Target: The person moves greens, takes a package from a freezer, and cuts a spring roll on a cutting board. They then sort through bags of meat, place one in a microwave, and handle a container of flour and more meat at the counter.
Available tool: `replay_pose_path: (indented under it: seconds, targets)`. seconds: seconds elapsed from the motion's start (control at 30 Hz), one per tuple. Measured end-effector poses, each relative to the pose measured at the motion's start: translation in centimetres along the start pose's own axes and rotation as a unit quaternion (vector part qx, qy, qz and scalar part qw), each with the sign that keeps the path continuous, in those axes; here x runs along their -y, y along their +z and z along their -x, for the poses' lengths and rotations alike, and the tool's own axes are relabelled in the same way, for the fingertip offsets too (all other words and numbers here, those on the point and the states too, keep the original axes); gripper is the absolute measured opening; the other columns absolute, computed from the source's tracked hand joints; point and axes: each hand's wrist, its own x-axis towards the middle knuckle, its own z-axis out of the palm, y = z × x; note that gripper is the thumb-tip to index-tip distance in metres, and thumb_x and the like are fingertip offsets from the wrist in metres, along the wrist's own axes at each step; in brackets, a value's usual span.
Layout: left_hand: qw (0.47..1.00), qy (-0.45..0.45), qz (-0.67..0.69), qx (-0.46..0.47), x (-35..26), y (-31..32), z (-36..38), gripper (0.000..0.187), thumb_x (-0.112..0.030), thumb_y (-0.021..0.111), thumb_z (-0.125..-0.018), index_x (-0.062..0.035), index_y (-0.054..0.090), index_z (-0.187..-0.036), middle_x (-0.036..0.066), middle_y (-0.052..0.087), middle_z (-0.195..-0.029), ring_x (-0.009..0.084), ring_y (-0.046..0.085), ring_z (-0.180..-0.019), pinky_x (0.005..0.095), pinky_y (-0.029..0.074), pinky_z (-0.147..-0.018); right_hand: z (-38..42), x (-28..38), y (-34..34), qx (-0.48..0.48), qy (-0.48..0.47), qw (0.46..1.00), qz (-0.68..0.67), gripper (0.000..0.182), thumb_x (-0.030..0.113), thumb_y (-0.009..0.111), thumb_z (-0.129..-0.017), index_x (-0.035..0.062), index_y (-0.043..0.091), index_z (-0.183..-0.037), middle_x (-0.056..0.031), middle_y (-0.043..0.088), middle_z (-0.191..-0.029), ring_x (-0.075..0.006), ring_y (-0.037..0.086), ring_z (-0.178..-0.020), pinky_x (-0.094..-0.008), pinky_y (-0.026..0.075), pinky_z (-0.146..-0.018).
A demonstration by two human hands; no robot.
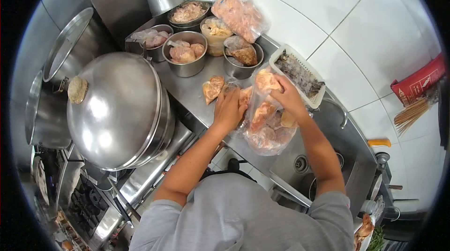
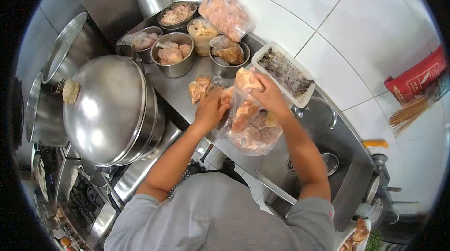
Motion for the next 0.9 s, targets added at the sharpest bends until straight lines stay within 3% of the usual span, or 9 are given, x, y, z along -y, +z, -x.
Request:
replay_pose_path:
  seconds: [0.07, 0.2, 0.3, 0.37, 0.43, 0.63, 0.73, 0.8, 0.9]
  targets:
    - [0.999, 0.035, -0.016, -0.028, -0.6, 0.2, -1.0, 0.054, -0.018, 0.068, -0.076, 0.0024, 0.049, -0.122, 0.017, 0.052, -0.124, 0.0376, 0.044, -0.115, 0.0433, 0.038, -0.095, 0.6, 0.6, 0.3, -0.036, 0.198, 0.918, -0.341, 0.045, 0.008, 0.058, -0.079, -0.0004, 0.050, -0.122, -0.0067, 0.055, -0.115, -0.0180, 0.053, -0.104, -0.0293, 0.040, -0.092]
    - [0.983, 0.017, 0.179, -0.028, -4.4, -0.3, -2.7, 0.050, -0.025, 0.064, -0.083, 0.0019, 0.049, -0.123, 0.018, 0.054, -0.122, 0.0318, 0.051, -0.109, 0.0383, 0.041, -0.092, 1.4, 0.4, 1.0, -0.079, 0.180, 0.794, -0.576, 0.046, 0.011, 0.055, -0.086, 0.0003, 0.044, -0.129, -0.0054, 0.056, -0.115, -0.0126, 0.052, -0.103, -0.0264, 0.040, -0.090]
    - [0.904, -0.116, 0.396, 0.114, -4.9, 0.6, -4.1, 0.048, -0.026, 0.060, -0.088, 0.0010, 0.048, -0.126, 0.013, 0.055, -0.121, 0.0222, 0.055, -0.105, 0.0325, 0.043, -0.089, 1.6, 2.1, 0.8, -0.043, 0.138, 0.924, -0.354, 0.048, 0.014, 0.053, -0.089, 0.0009, 0.040, -0.132, -0.0050, 0.053, -0.120, -0.0120, 0.051, -0.105, -0.0282, 0.042, -0.089]
    - [0.781, -0.167, 0.583, 0.149, -4.5, 2.0, -4.2, 0.041, -0.021, 0.057, -0.090, 0.0017, 0.050, -0.124, 0.011, 0.059, -0.112, 0.0158, 0.057, -0.098, 0.0290, 0.045, -0.085, 2.3, 1.4, -0.2, -0.014, 0.169, 0.882, -0.439, 0.047, 0.019, 0.054, -0.090, 0.0009, 0.041, -0.131, -0.0043, 0.054, -0.118, -0.0133, 0.052, -0.103, -0.0283, 0.041, -0.091]
    - [0.804, -0.137, 0.559, 0.148, -3.5, 2.9, -3.9, 0.037, -0.018, 0.056, -0.089, 0.0012, 0.053, -0.121, 0.011, 0.061, -0.109, 0.0156, 0.057, -0.096, 0.0290, 0.046, -0.083, 2.3, 1.7, -1.5, 0.018, 0.193, 0.832, -0.519, 0.046, 0.024, 0.054, -0.091, 0.0008, 0.043, -0.129, -0.0036, 0.055, -0.115, -0.0145, 0.054, -0.102, -0.0284, 0.040, -0.092]
    - [0.905, -0.029, 0.412, 0.101, -3.4, 3.6, -3.2, 0.025, -0.011, 0.050, -0.090, -0.0011, 0.062, -0.109, 0.005, 0.064, -0.096, 0.0092, 0.057, -0.088, 0.0245, 0.045, -0.077, 2.7, 0.2, -2.0, 0.087, 0.211, 0.943, -0.240, 0.040, 0.028, 0.052, -0.093, -0.0002, 0.051, -0.122, -0.0053, 0.059, -0.108, -0.0139, 0.055, -0.100, -0.0276, 0.045, -0.084]
    - [0.901, -0.095, 0.421, 0.051, -2.4, 4.7, -3.5, 0.027, -0.008, 0.048, -0.087, -0.0003, 0.063, -0.108, 0.005, 0.064, -0.092, 0.0090, 0.056, -0.084, 0.0242, 0.045, -0.073, 3.9, 0.9, -0.9, -0.078, 0.194, 0.960, -0.188, 0.037, 0.027, 0.047, -0.096, -0.0022, 0.055, -0.117, -0.0069, 0.061, -0.104, -0.0153, 0.056, -0.098, -0.0293, 0.048, -0.082]
    - [0.915, -0.176, 0.359, 0.053, -1.8, 5.0, -3.7, 0.029, -0.009, 0.048, -0.087, -0.0007, 0.061, -0.112, 0.008, 0.065, -0.094, 0.0128, 0.058, -0.085, 0.0272, 0.045, -0.076, 4.6, 0.9, -0.8, -0.230, 0.199, 0.848, -0.434, 0.037, 0.027, 0.044, -0.097, -0.0034, 0.056, -0.115, -0.0100, 0.063, -0.099, -0.0208, 0.060, -0.095, -0.0341, 0.047, -0.086]
    - [0.978, 0.025, 0.203, -0.038, -5.1, 1.9, -2.9, 0.047, -0.012, 0.055, -0.084, 0.0002, 0.046, -0.128, 0.015, 0.058, -0.116, 0.0221, 0.057, -0.104, 0.0319, 0.043, -0.088, 5.1, 1.3, -0.9, -0.339, 0.157, 0.740, -0.559, 0.042, 0.030, 0.041, -0.098, -0.0056, 0.052, -0.117, -0.0142, 0.060, -0.107, -0.0226, 0.060, -0.094, -0.0353, 0.048, -0.087]
